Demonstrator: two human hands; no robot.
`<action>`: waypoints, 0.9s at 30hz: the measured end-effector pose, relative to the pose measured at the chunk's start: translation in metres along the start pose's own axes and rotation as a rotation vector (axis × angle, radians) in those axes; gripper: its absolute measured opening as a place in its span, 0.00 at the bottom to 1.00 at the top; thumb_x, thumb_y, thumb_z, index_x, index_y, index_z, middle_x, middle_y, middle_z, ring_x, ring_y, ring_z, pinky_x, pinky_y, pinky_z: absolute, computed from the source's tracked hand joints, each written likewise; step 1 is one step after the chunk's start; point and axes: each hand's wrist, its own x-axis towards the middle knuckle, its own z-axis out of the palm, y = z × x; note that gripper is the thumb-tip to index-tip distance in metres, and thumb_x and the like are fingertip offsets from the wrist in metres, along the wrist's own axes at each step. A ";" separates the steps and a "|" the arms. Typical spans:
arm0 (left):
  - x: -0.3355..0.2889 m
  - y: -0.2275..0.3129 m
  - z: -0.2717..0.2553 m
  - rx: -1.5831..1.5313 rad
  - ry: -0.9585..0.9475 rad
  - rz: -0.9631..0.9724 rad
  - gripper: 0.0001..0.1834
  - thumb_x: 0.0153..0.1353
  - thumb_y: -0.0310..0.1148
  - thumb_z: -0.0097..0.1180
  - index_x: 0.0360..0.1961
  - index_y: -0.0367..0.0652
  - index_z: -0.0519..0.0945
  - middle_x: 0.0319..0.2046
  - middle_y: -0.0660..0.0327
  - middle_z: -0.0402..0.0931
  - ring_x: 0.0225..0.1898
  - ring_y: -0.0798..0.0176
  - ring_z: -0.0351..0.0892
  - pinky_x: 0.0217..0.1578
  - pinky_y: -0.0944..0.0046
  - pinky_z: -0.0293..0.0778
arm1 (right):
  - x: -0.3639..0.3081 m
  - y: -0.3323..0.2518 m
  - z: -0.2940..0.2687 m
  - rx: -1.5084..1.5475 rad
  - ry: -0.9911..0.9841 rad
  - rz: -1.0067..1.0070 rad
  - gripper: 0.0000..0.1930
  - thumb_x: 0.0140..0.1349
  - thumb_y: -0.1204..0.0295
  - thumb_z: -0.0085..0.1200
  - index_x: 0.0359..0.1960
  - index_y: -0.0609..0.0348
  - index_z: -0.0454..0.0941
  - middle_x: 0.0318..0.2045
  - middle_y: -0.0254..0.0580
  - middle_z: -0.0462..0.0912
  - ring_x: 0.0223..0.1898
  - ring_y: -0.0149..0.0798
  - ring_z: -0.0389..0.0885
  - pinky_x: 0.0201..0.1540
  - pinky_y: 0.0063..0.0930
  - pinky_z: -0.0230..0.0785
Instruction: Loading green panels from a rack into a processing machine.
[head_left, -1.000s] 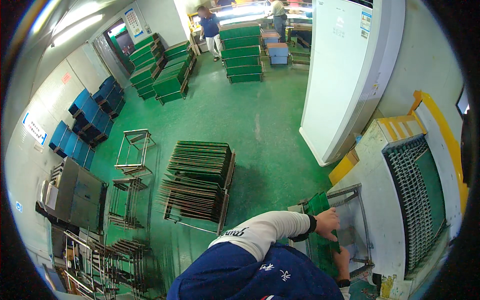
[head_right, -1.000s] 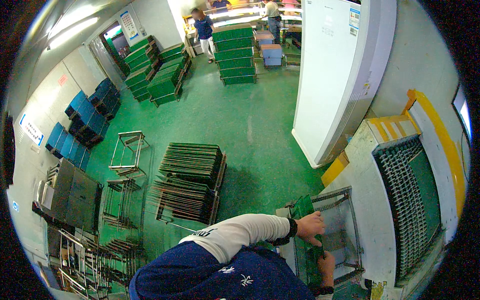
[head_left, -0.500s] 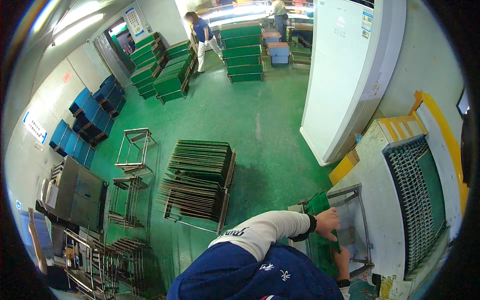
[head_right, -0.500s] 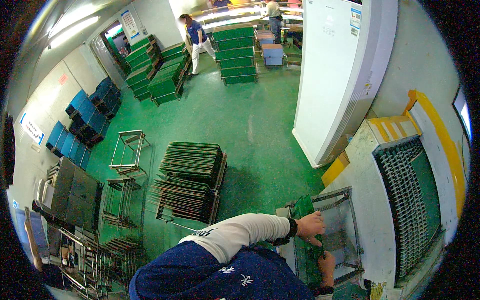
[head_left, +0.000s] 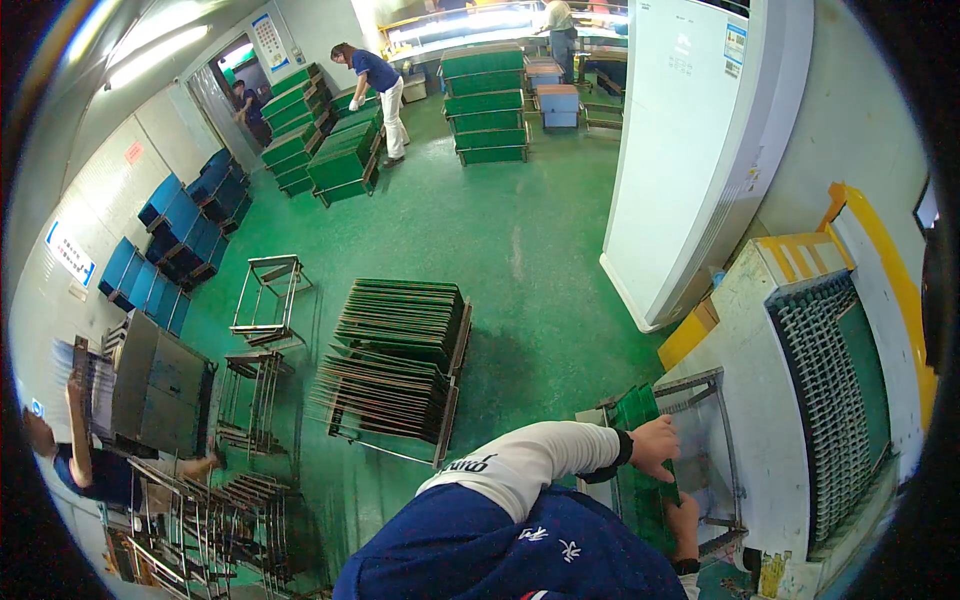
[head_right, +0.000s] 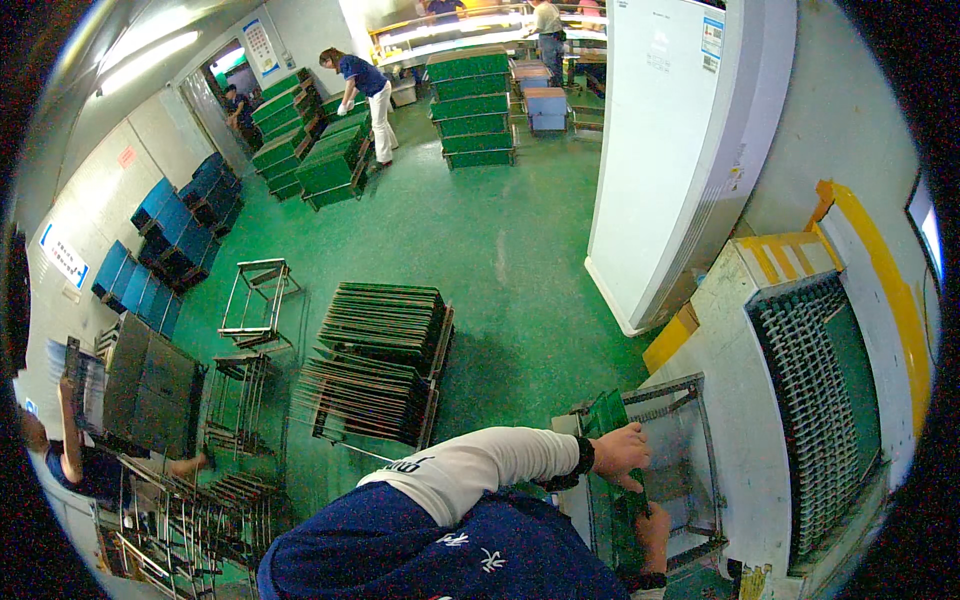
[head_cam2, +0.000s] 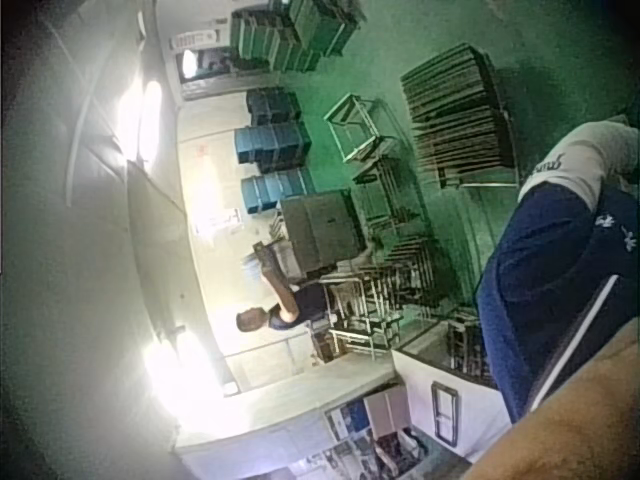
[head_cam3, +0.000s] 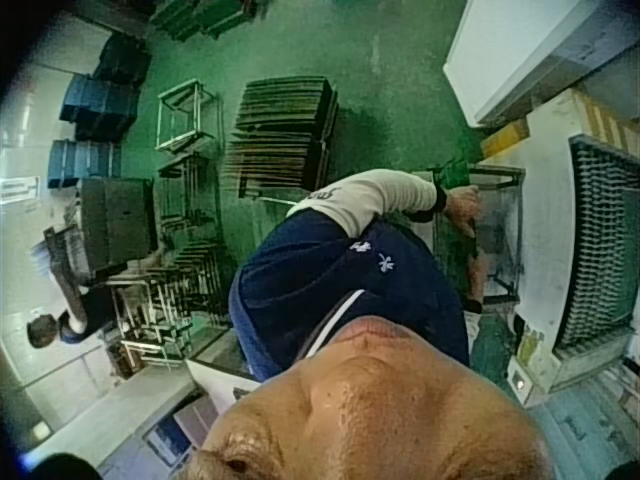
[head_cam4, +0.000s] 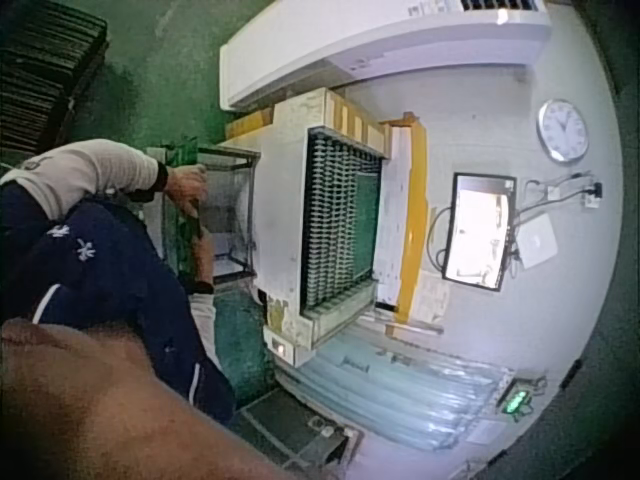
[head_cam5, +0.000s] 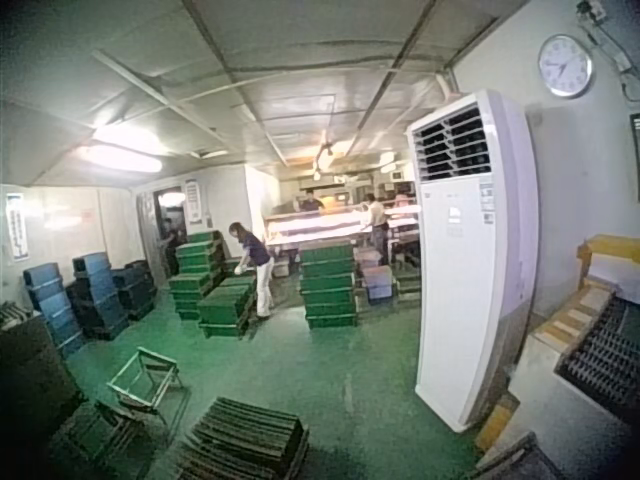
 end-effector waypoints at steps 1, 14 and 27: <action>0.001 0.001 0.000 -0.001 0.000 0.003 0.29 0.45 0.63 0.60 0.23 0.45 0.80 0.27 0.60 0.76 0.36 0.54 0.71 0.44 0.54 0.61 | 0.002 0.008 0.003 -0.008 0.010 -0.016 0.13 0.50 0.70 0.54 0.37 0.61 0.81 0.28 0.54 0.82 0.32 0.55 0.81 0.35 0.43 0.70; 0.002 -0.001 0.003 -0.004 0.008 0.015 0.28 0.43 0.63 0.61 0.22 0.45 0.80 0.27 0.60 0.75 0.37 0.54 0.71 0.43 0.54 0.60 | 0.008 0.030 0.008 -0.032 -0.005 -0.006 0.13 0.50 0.69 0.55 0.36 0.61 0.80 0.29 0.52 0.82 0.32 0.55 0.81 0.35 0.42 0.70; 0.002 -0.003 0.005 -0.028 0.025 0.018 0.28 0.42 0.63 0.62 0.22 0.46 0.80 0.27 0.61 0.75 0.36 0.54 0.71 0.43 0.54 0.61 | 0.008 0.025 0.008 -0.028 0.011 -0.058 0.10 0.53 0.72 0.55 0.36 0.61 0.80 0.24 0.47 0.82 0.26 0.47 0.82 0.29 0.39 0.70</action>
